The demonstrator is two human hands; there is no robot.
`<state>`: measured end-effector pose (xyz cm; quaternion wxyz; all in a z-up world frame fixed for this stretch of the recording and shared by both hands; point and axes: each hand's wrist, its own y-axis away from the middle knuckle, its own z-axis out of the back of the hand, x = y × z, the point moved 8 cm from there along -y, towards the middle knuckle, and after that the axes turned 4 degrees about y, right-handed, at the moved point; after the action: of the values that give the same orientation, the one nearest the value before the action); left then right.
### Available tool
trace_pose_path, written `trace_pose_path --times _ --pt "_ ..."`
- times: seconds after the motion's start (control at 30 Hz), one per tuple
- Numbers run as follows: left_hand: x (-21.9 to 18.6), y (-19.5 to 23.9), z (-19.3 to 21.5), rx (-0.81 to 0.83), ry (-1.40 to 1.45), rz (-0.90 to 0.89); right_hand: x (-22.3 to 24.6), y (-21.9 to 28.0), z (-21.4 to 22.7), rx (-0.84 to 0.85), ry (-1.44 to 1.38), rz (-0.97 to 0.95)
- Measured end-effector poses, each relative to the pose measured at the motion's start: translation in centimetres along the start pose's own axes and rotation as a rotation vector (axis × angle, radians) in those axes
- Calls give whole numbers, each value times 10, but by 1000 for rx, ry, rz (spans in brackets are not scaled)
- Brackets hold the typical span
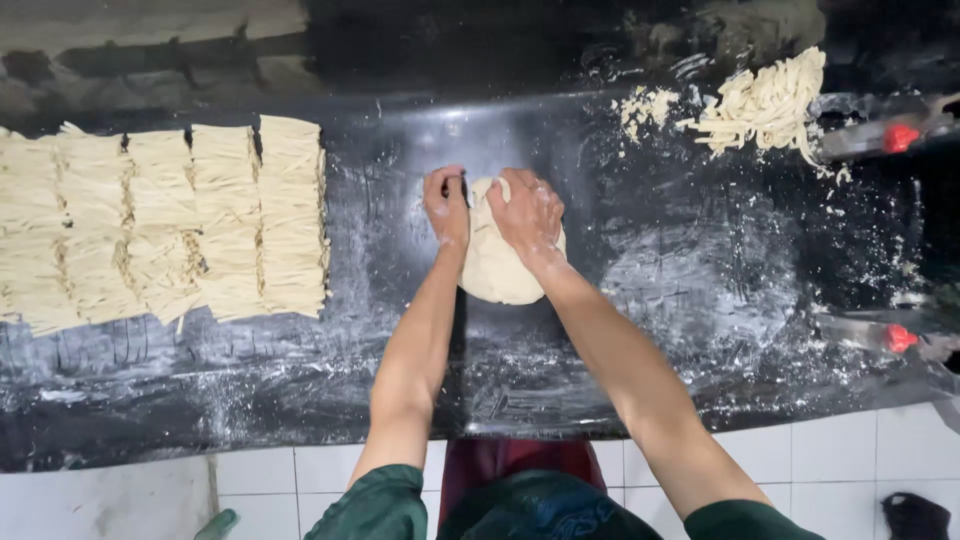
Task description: Kneading a ball of dough on a floured work surface
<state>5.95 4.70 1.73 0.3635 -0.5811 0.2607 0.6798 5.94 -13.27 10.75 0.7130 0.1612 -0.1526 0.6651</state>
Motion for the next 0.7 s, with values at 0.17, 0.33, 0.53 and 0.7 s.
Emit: trace_pose_path --times 0.17,0.33,0.53,0.7 --pt "-94 138 87 62 -182 -265 -24 56 22 -201 61 43" --pt "-86 226 63 367 -359 -172 -38 100 53 0 -128 -65" --pt "-67 170 42 148 -488 -163 -53 137 42 50 -271 282" --pt "-63 118 16 240 -508 -131 -50 108 21 11 -155 282"
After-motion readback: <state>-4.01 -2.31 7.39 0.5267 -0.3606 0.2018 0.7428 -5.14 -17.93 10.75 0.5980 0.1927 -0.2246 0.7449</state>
